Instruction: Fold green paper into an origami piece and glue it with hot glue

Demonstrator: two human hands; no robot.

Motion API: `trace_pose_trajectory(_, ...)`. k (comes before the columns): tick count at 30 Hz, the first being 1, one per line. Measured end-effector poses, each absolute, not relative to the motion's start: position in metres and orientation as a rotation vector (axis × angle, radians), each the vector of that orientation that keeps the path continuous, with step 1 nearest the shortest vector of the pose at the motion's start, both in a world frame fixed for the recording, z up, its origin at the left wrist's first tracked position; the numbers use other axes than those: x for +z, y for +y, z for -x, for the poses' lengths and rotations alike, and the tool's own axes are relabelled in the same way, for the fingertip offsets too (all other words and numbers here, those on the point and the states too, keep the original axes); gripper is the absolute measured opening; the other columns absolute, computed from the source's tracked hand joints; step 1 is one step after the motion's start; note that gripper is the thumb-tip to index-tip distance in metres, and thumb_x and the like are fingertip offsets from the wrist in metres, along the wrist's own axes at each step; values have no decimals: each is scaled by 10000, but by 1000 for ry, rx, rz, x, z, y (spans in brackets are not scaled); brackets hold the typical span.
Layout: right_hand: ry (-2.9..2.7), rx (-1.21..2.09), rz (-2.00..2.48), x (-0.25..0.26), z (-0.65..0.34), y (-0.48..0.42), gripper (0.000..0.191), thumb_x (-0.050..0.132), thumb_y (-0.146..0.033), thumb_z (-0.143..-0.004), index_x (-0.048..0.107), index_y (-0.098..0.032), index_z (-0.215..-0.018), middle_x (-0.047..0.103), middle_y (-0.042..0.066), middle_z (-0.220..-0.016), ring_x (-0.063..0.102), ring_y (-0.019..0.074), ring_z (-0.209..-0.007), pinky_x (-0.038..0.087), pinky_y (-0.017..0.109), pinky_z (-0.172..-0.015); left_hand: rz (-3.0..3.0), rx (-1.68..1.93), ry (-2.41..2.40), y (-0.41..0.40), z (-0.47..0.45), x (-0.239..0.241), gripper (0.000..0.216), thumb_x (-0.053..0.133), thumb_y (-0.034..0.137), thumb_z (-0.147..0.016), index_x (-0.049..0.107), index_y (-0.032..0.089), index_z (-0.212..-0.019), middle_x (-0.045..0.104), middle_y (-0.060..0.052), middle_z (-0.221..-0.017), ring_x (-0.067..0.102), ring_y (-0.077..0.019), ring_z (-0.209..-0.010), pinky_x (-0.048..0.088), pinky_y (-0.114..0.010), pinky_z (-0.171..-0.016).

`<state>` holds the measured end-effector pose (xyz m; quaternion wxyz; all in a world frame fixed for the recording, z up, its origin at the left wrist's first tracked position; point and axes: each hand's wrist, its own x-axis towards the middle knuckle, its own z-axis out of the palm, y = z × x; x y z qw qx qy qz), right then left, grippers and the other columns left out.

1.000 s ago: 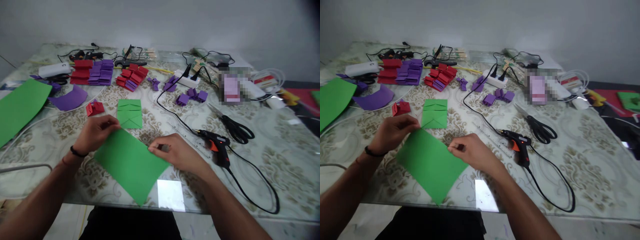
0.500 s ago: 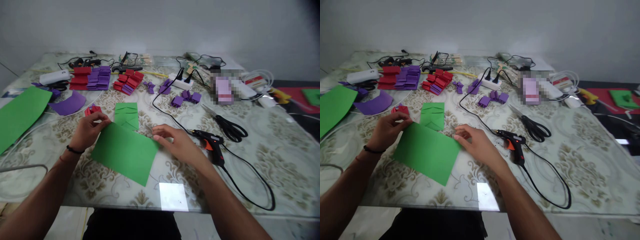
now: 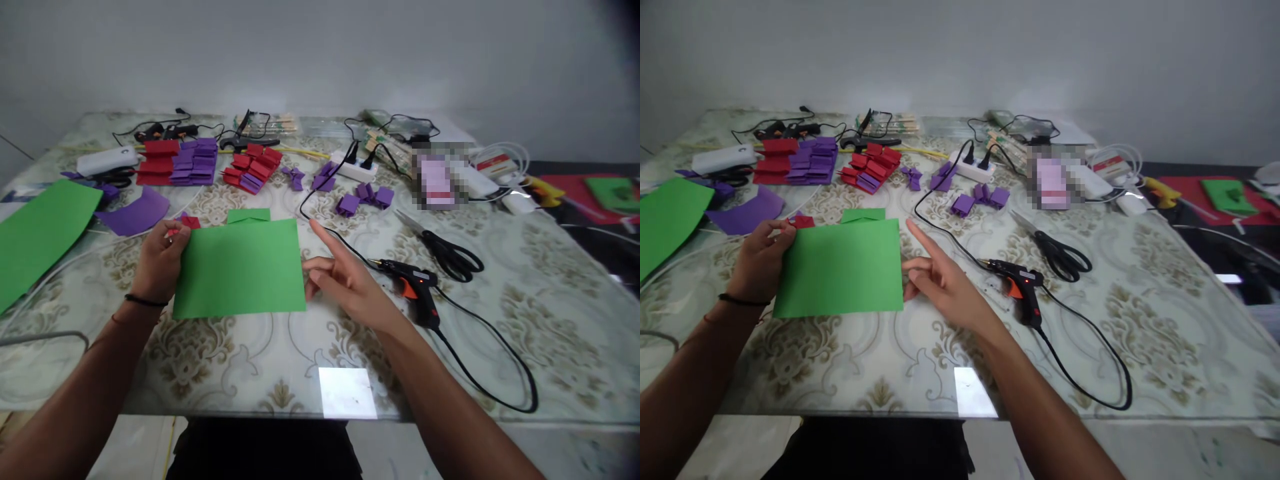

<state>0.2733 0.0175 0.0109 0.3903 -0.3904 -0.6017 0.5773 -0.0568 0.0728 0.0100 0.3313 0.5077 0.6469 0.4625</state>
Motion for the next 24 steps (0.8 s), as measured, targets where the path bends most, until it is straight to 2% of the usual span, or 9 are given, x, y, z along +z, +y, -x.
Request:
trace_pose_trajectory(3, -1780, 1271, 964, 14, -270, 15, 461, 606, -245, -988, 674, -332, -1436, 740, 40, -1106, 667, 179, -864, 555, 340, -817, -1283, 1176, 1658, 74, 59, 8, 264, 759, 414, -803, 599, 220, -883, 482, 81, -597, 373, -86, -498, 277, -224, -469)
trace_pose_trajectory(6, -1792, 1051, 1001, 16, -270, 16, 253, 679, -219, -925, 848, -307, -1091, 668, 33, -907, 605, 194, -822, 492, 328, -728, -1273, 1108, 1586, 72, 55, 12, 255, 778, 389, -764, 673, 210, -912, 591, 49, -679, 463, -98, -534, 352, -210, -469)
trace_pose_trajectory(8, -1667, 944, 1042, 17, -274, 18, 115, 750, -252, -882, 856, -289, -907, 580, 18, -801, 555, 196, -775, 456, 329, -696, -1300, 1039, 1503, 67, 51, 17, 293, 802, 434, -764, 734, 206, -935, 711, -16, -849, 614, -147, -672, 484, -229, -539)
trace_pose_trajectory(11, -1463, 883, 1102, 16, -283, 19, 89, 781, -296, -860, 804, -260, -782, 514, 1, -743, 501, 189, -745, 420, 324, -685, -1413, 939, 1235, 60, 47, 26, 440, 765, 617, -850, 812, 229, -1052, 715, -108, -1357, 691, -285, -1182, 609, -356, -910)
trace_pose_trajectory(14, -1346, 930, 1159, 16, -289, 19, 229, 781, -353, -858, 714, -228, -678, 472, -10, -701, 451, 176, -709, 381, 314, -650, -1374, 882, 938, 51, 48, 34, 816, 450, 912, -877, 845, 239, -1116, 752, -156, -1327, 689, -349, -1256, 548, -464, -1081)
trace_pose_trajectory(16, -1330, 957, 1187, 17, -289, 19, 353, 783, -383, -855, 618, -212, -593, 428, -21, -662, 404, 162, -676, 352, 311, -630, -1389, 879, 833, 45, 51, 35, 900, 455, 967, -810, 835, 245, -1188, 785, -167, -1243, 718, -372, -1195, 569, -474, -1044)
trace_pose_trajectory(19, -1334, 947, 1238, 18, -286, 19, 446, 788, -417, -843, 523, -212, -548, 337, -40, -615, 338, 145, -633, 317, 303, -595, -1510, 855, 924, 37, 49, 36, 663, 750, 744, -818, 792, 260, -1268, 800, -128, -1126, 758, -307, -970, 627, -376, -825)
trace_pose_trajectory(21, -1329, 954, 1290, 18, -285, 18, 459, 791, -446, -839, 518, -213, -553, 314, -46, -595, 310, 136, -604, 289, 297, -564, -1592, 867, 1128, 34, 44, 35, 424, 830, 563, -830, 833, 242, -1107, 784, -66, -897, 689, -192, -710, 557, -255, -606)
trace_pose_trajectory(24, -1323, 1000, 1342, 15, -286, 18, 425, 782, -489, -851, 587, -206, -602, 334, -47, -580, 307, 129, -573, 257, 294, -540, -1651, 924, 1303, 33, 35, 36, 265, 816, 462, -838, 837, 201, -881, 711, -24, -710, 557, -126, -575, 432, -198, -484)
